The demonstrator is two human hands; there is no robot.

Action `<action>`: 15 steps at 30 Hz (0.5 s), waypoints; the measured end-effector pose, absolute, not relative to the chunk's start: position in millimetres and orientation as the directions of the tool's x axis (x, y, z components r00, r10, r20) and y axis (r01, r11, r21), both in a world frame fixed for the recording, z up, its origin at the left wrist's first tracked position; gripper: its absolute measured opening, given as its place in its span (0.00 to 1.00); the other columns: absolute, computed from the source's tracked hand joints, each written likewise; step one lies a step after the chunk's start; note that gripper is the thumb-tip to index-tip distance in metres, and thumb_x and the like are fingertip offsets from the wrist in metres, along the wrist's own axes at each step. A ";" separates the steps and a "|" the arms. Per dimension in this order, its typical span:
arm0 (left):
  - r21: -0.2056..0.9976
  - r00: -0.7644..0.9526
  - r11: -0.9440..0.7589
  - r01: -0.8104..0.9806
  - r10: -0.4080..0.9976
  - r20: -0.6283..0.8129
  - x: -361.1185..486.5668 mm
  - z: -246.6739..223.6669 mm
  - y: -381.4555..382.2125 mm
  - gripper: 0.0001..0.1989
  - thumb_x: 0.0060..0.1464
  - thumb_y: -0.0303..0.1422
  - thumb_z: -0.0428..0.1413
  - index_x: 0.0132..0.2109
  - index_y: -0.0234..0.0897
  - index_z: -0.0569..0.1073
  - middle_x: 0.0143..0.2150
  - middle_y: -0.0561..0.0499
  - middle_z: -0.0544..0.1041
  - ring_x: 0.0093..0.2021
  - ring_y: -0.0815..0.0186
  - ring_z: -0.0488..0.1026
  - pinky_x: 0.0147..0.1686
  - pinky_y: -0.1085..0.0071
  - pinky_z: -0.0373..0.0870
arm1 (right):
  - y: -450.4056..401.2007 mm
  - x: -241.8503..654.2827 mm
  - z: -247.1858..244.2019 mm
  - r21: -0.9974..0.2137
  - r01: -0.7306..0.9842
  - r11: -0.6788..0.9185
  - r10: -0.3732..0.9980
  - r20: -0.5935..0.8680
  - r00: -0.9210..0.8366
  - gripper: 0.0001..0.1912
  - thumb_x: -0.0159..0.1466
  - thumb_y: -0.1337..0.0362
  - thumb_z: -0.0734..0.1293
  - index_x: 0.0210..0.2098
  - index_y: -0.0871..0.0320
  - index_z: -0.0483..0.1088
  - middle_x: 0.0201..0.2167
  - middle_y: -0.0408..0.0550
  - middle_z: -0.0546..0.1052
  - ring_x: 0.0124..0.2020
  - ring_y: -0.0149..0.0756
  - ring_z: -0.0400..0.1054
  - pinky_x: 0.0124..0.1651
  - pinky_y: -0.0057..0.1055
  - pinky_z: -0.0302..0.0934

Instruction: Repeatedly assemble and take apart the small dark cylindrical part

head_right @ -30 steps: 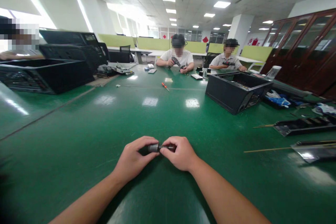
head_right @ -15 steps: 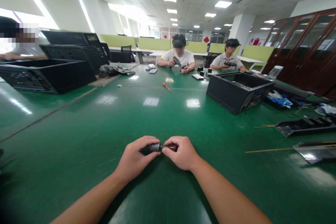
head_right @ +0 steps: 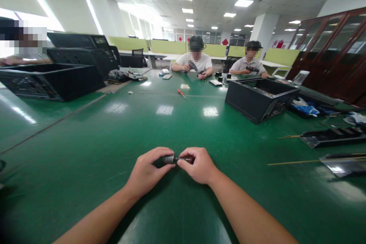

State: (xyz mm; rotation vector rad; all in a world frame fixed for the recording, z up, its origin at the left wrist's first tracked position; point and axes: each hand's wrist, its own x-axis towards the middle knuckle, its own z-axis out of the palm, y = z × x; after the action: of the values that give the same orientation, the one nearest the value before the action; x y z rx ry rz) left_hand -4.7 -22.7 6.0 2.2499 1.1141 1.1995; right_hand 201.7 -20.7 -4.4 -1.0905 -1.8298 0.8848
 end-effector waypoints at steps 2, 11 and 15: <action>0.620 0.326 -0.625 0.475 0.779 0.536 -4.8 5.9 -22.8 0.12 0.51 0.26 0.63 0.43 0.42 0.76 0.41 0.54 0.79 0.43 0.67 0.76 0.45 0.72 0.71 | -20.6 201.8 -4.6 -0.858 0.346 0.379 0.912 0.282 -0.299 0.06 0.59 0.63 0.69 0.31 0.59 0.77 0.25 0.43 0.75 0.25 0.30 0.63 0.30 0.27 0.56; 0.623 0.323 -0.617 0.482 0.785 0.528 -3.5 8.7 -24.1 0.11 0.51 0.27 0.63 0.43 0.41 0.77 0.41 0.52 0.79 0.42 0.65 0.76 0.45 0.70 0.72 | -21.2 202.1 -4.7 -0.860 0.337 0.384 0.910 0.291 -0.294 0.06 0.59 0.63 0.69 0.31 0.60 0.77 0.25 0.44 0.75 0.25 0.30 0.63 0.30 0.26 0.56; 0.621 0.327 -0.622 0.477 0.781 0.532 -3.7 9.4 -24.5 0.11 0.51 0.27 0.63 0.43 0.40 0.77 0.42 0.50 0.79 0.42 0.64 0.76 0.45 0.68 0.73 | -22.1 202.6 -3.5 -0.858 0.339 0.386 0.908 0.290 -0.301 0.06 0.59 0.63 0.69 0.32 0.60 0.77 0.25 0.44 0.75 0.25 0.30 0.64 0.30 0.26 0.57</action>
State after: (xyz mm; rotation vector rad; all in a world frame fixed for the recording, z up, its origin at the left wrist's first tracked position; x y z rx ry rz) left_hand -3.7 -24.5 9.4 2.2454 1.1195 1.1988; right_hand 202.6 -22.1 -3.5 -1.0826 -1.8321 0.8826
